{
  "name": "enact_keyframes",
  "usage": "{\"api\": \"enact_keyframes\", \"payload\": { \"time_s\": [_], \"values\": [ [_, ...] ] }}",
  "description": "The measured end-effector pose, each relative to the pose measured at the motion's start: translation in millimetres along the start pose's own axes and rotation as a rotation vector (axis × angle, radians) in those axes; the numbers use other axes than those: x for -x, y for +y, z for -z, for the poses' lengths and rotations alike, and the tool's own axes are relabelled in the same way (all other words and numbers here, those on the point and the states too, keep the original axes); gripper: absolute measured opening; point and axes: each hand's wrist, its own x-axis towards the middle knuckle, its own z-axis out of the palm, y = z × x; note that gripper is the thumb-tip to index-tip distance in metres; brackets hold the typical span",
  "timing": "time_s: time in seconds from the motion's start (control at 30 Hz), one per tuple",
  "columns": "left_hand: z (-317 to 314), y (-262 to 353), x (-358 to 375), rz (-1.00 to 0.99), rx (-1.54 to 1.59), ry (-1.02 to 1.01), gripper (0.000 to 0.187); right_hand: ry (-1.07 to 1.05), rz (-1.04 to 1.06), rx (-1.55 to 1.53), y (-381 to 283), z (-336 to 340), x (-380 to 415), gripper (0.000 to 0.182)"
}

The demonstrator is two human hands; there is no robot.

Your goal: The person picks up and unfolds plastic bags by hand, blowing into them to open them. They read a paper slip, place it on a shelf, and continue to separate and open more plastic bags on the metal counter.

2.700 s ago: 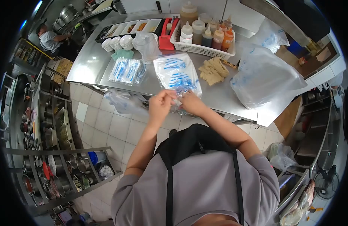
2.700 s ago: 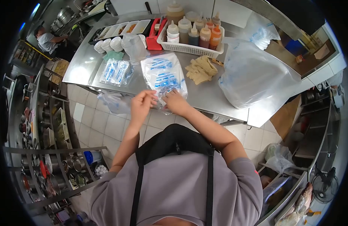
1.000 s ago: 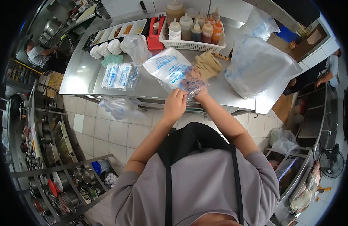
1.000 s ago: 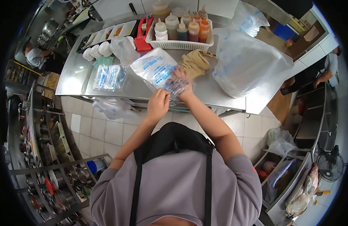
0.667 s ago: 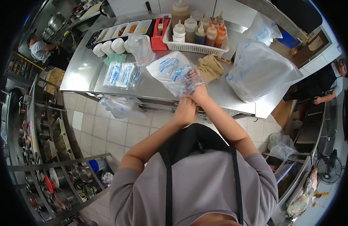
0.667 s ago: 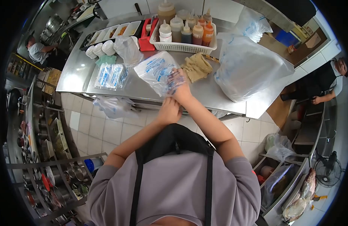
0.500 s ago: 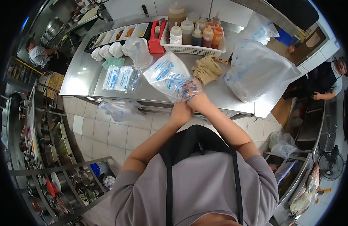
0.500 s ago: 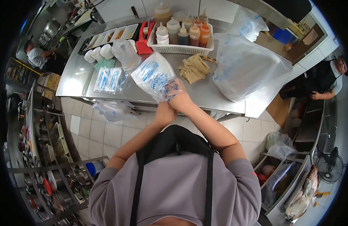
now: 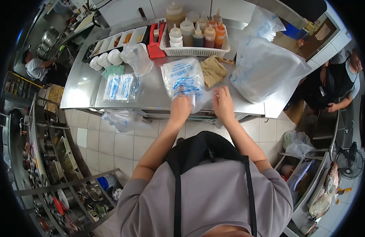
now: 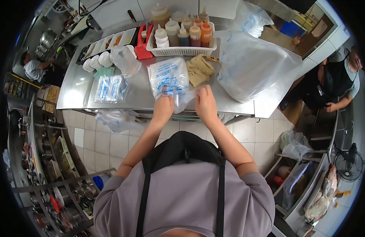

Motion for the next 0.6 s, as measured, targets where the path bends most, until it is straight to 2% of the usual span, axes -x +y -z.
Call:
{"api": "enact_keyframes", "payload": {
  "time_s": [0.03,0.07,0.1,0.13,0.17,0.23,0.27,0.33,0.37,0.43,0.5,0.57,0.6],
  "values": [
    [1.8,0.6,-1.0,0.065,-0.018,-0.166,0.03,0.013,0.205,0.006,-12.8,5.4,0.8,0.011],
    [3.7,0.7,-1.0,0.067,-0.018,-0.171,0.03,0.025,0.407,0.012,-21.6,8.7,4.0,0.014],
    [8.2,2.0,-2.8,-0.013,0.047,-0.169,0.027,-0.207,0.48,-0.089,-26.2,9.6,7.7,0.019],
    [12.8,3.5,-3.6,-0.096,0.111,-0.169,0.025,-0.435,0.547,-0.192,-29.6,8.5,11.0,0.024],
    [17.3,6.0,-3.7,-0.101,0.109,-0.176,0.025,-0.429,0.54,-0.192,-30.0,1.5,11.5,0.024],
    [33.6,18.3,-2.5,-0.036,0.832,-0.279,0.022,-0.53,0.545,-0.097,-22.0,-20.6,11.1,0.025],
    [37.5,21.6,-2.3,-0.042,0.829,-0.281,0.022,-0.523,0.546,-0.096,-13.1,-30.4,10.0,0.025],
    [42.6,25.3,4.1,-0.209,0.452,-0.003,0.021,-0.428,0.341,0.075,-4.5,-44.2,5.2,0.024],
    [38.4,22.4,7.7,-0.208,0.449,0.001,0.021,-0.519,0.205,0.171,1.3,-49.2,0.1,0.026],
    [21.2,13.0,17.2,-0.096,0.122,-0.021,0.022,-0.54,0.22,0.222,15.6,-60.5,-8.5,0.03],
    [7.9,6.5,25.9,-0.113,0.036,-0.011,0.023,-0.56,0.227,0.275,30.7,-74.7,-10.3,0.033],
    [1.6,7.8,35.2,-0.137,-0.05,-0.005,0.025,-0.266,0.371,0.217,41.0,-86.8,-10.5,0.035],
    [-0.3,9.9,40.2,-0.152,-0.119,-0.042,0.025,-0.266,0.374,0.216,44.9,-90.0,-13.1,0.035]
  ]
}}
